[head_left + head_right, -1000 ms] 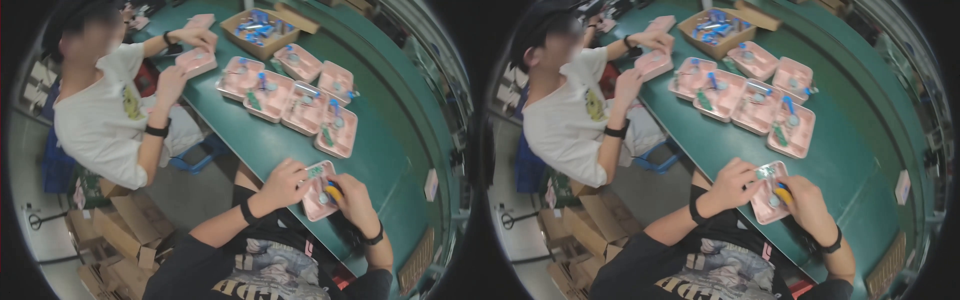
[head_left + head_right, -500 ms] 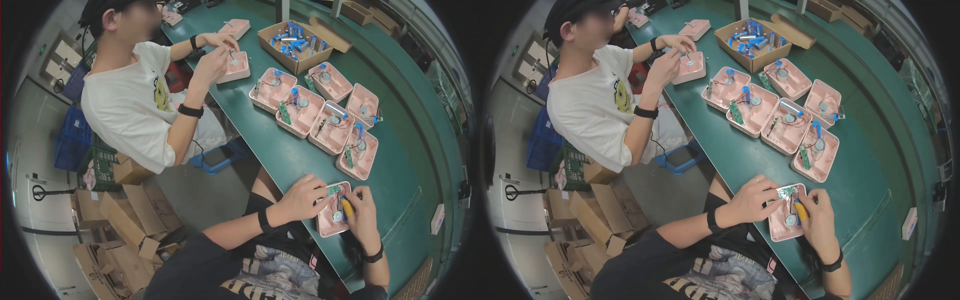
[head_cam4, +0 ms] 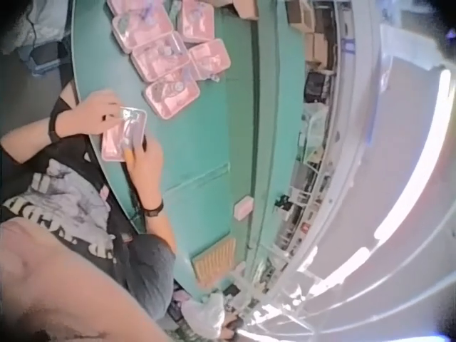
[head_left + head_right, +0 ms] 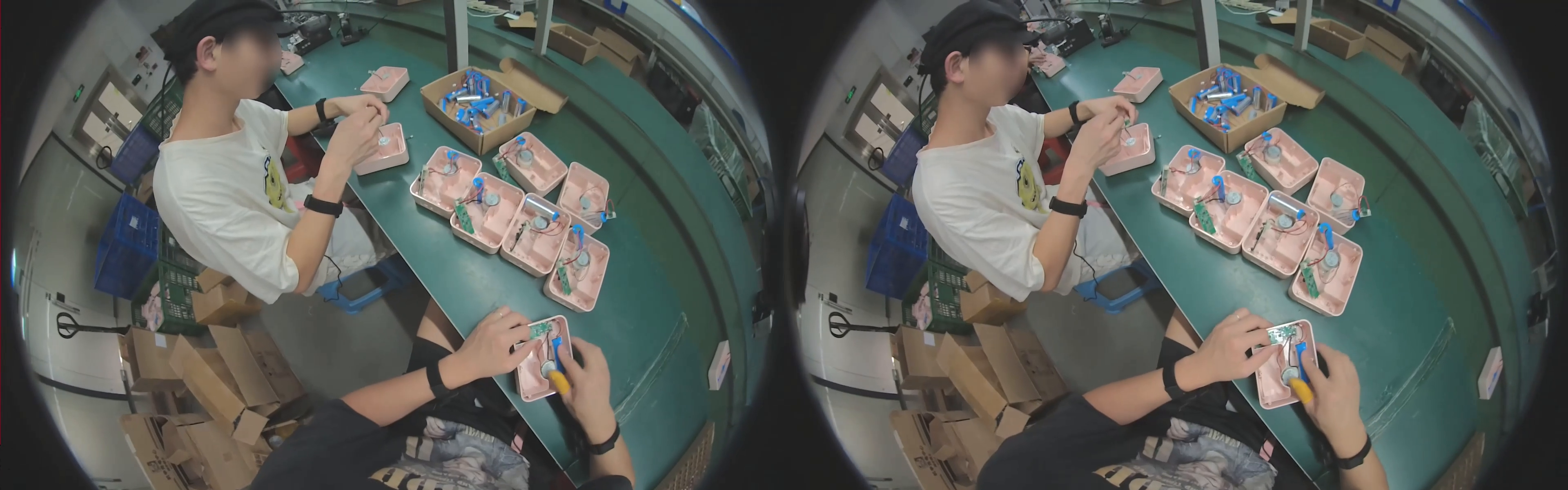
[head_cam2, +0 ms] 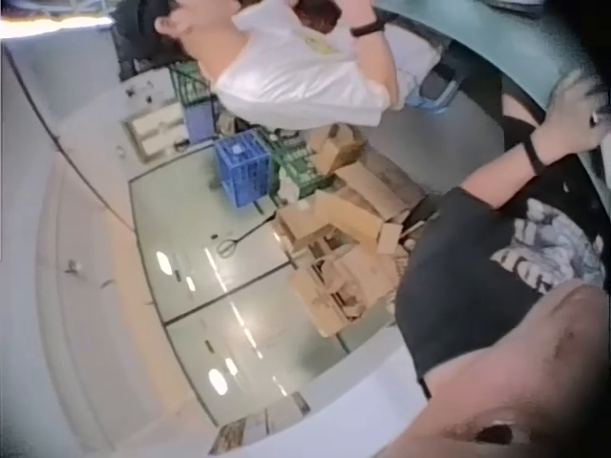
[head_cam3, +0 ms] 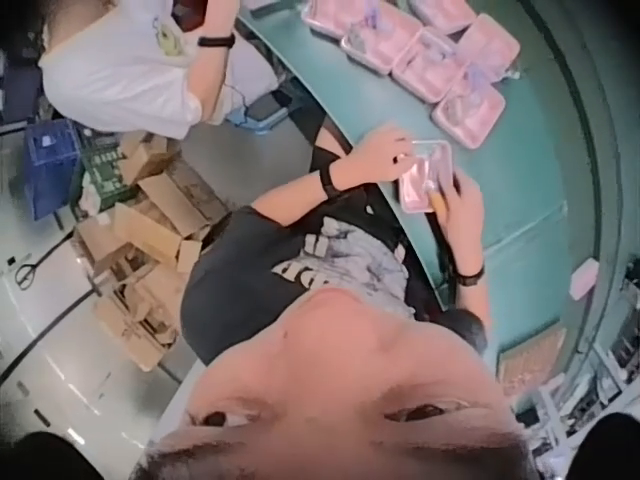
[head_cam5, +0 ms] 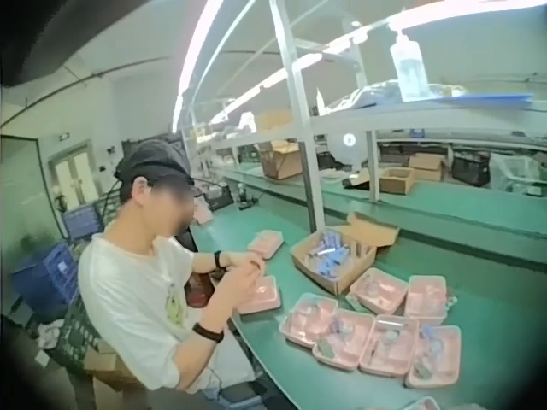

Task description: The person assembles electronic devices by hand, fitting a circuit board and a battery into a pink plastic case. They then use a soldering iron to connect the components before placing the unit on the table and repeating the process.

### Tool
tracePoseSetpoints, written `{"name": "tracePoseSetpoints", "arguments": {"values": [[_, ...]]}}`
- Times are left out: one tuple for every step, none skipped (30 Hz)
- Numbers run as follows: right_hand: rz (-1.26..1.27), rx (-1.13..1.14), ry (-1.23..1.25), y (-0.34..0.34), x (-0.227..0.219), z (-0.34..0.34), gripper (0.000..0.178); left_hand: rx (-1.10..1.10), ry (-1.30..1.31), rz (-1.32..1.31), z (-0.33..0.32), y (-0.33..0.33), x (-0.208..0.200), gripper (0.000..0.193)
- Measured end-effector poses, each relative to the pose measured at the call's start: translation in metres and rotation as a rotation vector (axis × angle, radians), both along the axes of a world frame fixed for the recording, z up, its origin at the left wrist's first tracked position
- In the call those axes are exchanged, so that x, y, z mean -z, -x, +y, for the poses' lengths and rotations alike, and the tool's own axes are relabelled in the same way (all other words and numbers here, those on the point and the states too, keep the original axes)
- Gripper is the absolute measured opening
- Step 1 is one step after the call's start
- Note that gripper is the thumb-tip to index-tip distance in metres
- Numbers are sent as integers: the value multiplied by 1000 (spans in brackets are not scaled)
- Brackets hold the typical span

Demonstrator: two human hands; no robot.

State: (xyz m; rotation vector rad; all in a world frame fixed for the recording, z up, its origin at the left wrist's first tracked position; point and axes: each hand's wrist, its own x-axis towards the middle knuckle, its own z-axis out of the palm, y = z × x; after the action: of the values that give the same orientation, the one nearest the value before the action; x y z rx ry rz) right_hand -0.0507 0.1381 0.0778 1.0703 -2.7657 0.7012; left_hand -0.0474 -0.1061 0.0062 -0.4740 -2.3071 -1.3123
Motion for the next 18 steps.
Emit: {"name": "tracePoseSetpoints", "arguments": {"values": [[31,-22,-28,-3,0,1,45,1,1,1,1,0,0,13],[37,-24,-30,-3,-2,4,45,2,3,1,2,1,0,14],[17,-18,-37,-4,-2,4,48,7,8,-2,-1,-1,-1,14],[-3,-12,-43,-5,-4,3,51,9,10,0,-2,-2,-2,14],[-23,-5,-49,-7,-5,2,54,9,5,-11,-3,-1,-3,14],[-20,-2,-47,-12,-6,0,54,10,-1,-21,-3,-1,-5,14],[38,4,-56,-19,-8,-3,55,11,-8,-31,-3,-2,-6,14],[100,5,-67,-22,-14,-6,56,10,-9,-24,-2,-2,-6,14],[162,7,-79,-24,-17,-6,57,11,4,-34,-4,-3,-6,15],[170,7,-80,-24,-18,-2,57,13,16,-43,-4,-3,-6,15],[134,-57,-98,-26,-18,3,53,15,28,-53,-3,-2,-7,15],[97,-121,-115,-27,-17,9,49,16,27,-46,-1,2,-7,15],[57,-181,-131,-31,-16,12,45,45,78,-68,-1,5,-9,16],[61,-179,-129,-34,-15,16,45,73,130,-89,-1,8,-12,17],[88,-166,-145,-34,-13,19,41,100,182,-110,0,10,-14,18],[115,-154,-160,-35,-11,21,36,99,185,-104,1,8,-14,18],[145,-144,-175,-36,-9,22,31,99,146,-61,4,5,-14,18],[162,-149,-183,-35,-9,27,31,95,98,-7,11,8,-15,19]]}}
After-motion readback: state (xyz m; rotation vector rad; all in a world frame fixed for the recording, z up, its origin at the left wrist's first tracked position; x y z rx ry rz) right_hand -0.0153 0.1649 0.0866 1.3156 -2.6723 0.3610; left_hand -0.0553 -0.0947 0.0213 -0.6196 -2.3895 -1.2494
